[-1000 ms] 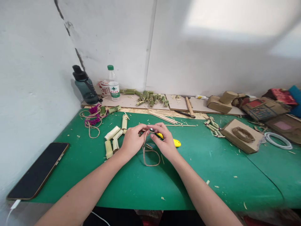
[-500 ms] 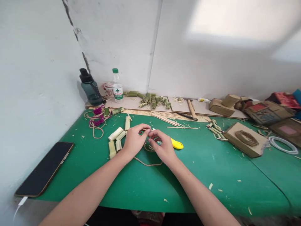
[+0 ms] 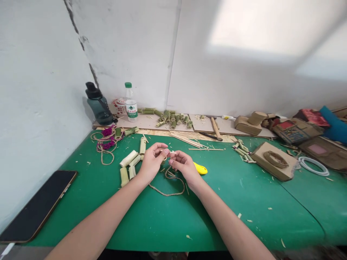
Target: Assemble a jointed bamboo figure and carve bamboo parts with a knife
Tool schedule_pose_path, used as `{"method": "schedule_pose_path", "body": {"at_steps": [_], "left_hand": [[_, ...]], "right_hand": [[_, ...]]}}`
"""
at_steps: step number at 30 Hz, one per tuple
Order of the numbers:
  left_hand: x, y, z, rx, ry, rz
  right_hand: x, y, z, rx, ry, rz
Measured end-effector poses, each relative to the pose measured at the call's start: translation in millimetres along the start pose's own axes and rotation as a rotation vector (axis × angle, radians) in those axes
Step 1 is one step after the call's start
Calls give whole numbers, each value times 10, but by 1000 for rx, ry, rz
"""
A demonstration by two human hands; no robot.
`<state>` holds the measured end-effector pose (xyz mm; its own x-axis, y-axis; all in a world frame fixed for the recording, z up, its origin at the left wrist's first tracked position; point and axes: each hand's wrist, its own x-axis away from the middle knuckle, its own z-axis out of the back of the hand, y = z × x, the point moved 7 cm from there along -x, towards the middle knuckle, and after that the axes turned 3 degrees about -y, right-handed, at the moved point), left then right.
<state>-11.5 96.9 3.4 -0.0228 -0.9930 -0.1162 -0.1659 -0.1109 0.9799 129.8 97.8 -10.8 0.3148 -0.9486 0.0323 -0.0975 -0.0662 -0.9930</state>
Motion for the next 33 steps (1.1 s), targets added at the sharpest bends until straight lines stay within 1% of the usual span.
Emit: {"method": "schedule_pose_path", "body": {"at_steps": [3,6,10,12,17,22,25,28,33], "left_hand": [[4,-11,-11,12,-16,22],[6,-44,-44,11,-45,45],[10,-73,-74,8,-66,57],[16,-75,-88,-7,-85,55],[45,-87,-160,-40,-188,46],[65,-87,-175,-106,-221,21],[81,-48,-174,-149,-227,8],[106,34,-180,-210,-237,-12],[138,161,-202,-330,-255,-51]], "right_hand": [[-7,-17,-9,5,-5,22],[-7,-42,-28,40,-9,80],[26,-103,30,186,86,157],[48,-144,66,213,126,194],[65,-196,76,286,91,243],[68,-201,107,334,117,264],[66,-203,119,338,136,264],[64,-209,128,318,144,252],[53,-193,154,237,121,238]]}}
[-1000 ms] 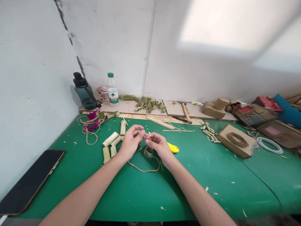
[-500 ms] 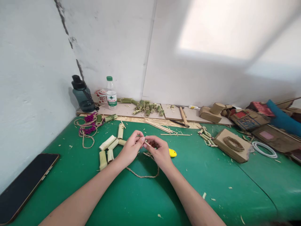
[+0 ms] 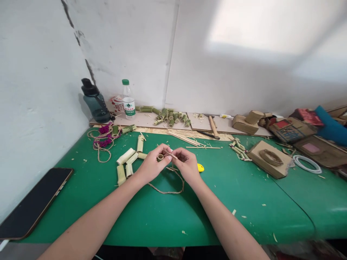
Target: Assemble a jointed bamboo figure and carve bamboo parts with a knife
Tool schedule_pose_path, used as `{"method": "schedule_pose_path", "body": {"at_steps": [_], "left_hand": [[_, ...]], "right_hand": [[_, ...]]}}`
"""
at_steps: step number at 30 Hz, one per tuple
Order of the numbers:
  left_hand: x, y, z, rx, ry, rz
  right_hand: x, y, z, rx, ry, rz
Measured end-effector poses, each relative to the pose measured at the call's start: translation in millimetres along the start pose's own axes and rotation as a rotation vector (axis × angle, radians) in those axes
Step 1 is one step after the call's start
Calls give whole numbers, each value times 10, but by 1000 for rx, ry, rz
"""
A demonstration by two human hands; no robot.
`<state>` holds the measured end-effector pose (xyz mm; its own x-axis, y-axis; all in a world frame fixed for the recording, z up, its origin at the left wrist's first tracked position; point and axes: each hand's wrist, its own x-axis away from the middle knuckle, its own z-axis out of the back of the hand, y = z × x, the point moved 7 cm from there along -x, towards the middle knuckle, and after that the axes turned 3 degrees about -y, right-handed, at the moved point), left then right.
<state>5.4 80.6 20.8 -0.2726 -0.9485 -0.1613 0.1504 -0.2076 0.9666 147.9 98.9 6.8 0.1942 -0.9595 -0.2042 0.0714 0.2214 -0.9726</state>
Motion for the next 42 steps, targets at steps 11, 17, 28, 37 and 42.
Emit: {"method": "schedule_pose_path", "body": {"at_steps": [11,17,28,37,42], "left_hand": [[-34,-59,25,-24,26,-32],[-26,-99,18,-91,-4,-44],[-7,-58,-23,-157,-50,-21],[-2,-65,-15,-199,-47,-26],[-5,-43,-30,-216,-47,-50]], "right_hand": [[21,-63,-73,117,-76,20],[17,-41,5,292,-35,73],[-10,0,45,-103,50,-21],[0,-5,60,-192,15,-4],[1,69,8,-269,15,-108]]}}
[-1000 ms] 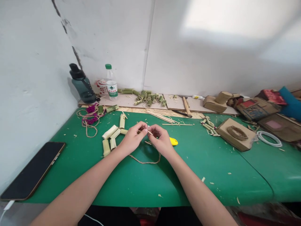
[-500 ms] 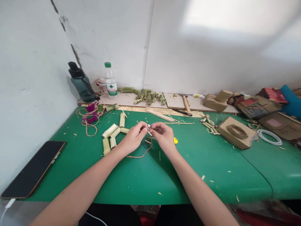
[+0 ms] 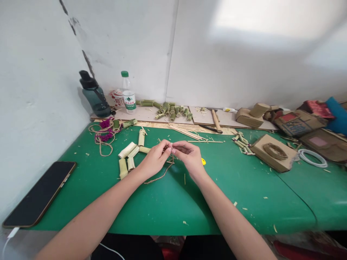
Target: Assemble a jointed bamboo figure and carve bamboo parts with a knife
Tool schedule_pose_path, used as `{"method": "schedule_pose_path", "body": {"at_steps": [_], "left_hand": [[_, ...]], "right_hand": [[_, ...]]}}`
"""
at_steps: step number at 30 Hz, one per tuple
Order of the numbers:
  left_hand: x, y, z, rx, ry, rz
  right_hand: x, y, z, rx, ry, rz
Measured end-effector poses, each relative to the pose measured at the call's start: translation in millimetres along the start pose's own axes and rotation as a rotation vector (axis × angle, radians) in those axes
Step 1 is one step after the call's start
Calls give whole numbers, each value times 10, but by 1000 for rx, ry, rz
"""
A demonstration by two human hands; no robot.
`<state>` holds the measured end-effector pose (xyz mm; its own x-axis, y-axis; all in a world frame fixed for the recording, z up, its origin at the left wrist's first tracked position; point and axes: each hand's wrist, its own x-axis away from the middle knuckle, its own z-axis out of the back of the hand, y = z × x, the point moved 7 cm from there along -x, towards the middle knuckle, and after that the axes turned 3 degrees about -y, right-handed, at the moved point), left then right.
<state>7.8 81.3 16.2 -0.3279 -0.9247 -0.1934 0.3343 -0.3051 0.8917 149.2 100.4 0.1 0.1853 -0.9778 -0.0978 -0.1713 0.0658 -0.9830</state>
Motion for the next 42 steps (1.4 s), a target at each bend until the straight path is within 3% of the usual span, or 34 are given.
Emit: {"method": "schedule_pose_path", "body": {"at_steps": [19,27,34,42], "left_hand": [[11,26,-6,-104,46,64],[-2,-7,-6,-89,45,78],[-3,1,-2,-134,28,68],[-15,-79,26,46,17,60]], "right_hand": [[-3,-18,-54,90,15,142],[106,-198,-114,410,78,389],[83,-170,-87,317,78,351],[99,-303,-83,631,21,493]]}}
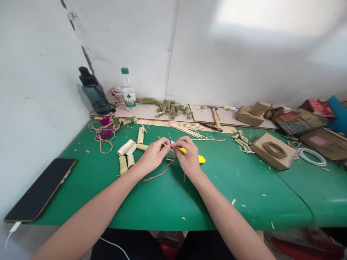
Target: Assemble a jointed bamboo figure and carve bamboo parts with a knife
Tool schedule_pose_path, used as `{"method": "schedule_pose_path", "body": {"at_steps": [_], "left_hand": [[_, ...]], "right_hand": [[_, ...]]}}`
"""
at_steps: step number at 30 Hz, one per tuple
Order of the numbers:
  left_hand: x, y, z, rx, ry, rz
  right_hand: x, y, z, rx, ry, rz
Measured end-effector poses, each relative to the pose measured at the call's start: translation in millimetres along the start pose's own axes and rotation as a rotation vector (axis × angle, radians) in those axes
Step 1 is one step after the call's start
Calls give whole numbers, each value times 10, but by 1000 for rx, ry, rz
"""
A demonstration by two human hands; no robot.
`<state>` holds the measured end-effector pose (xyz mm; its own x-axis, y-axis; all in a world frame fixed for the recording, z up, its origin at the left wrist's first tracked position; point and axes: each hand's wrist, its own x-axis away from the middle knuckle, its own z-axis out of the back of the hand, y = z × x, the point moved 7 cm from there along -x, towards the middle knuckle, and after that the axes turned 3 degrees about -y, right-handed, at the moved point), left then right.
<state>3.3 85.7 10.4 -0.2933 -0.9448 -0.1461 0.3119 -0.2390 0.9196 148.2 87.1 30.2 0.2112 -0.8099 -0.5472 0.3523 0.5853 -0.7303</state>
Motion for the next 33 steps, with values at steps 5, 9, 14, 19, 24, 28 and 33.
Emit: {"method": "schedule_pose_path", "body": {"at_steps": [5,9,14,19,24,28,33], "left_hand": [[-14,-70,-17,29,5,12],[-30,-129,-27,54,-12,26],[-56,-170,-38,124,-45,35],[-64,-146,-38,125,-43,18],[-64,-166,-43,116,-42,26],[-69,-175,-31,125,-36,39],[-60,-170,-22,112,-31,52]], "right_hand": [[20,-22,17,82,-2,59],[33,-40,19,111,-3,105],[36,-38,15,163,-20,115],[26,-57,-12,223,-91,101],[16,-106,-79,300,-216,101],[29,-83,-116,221,-230,70],[70,82,-135,-16,-150,-84]]}}
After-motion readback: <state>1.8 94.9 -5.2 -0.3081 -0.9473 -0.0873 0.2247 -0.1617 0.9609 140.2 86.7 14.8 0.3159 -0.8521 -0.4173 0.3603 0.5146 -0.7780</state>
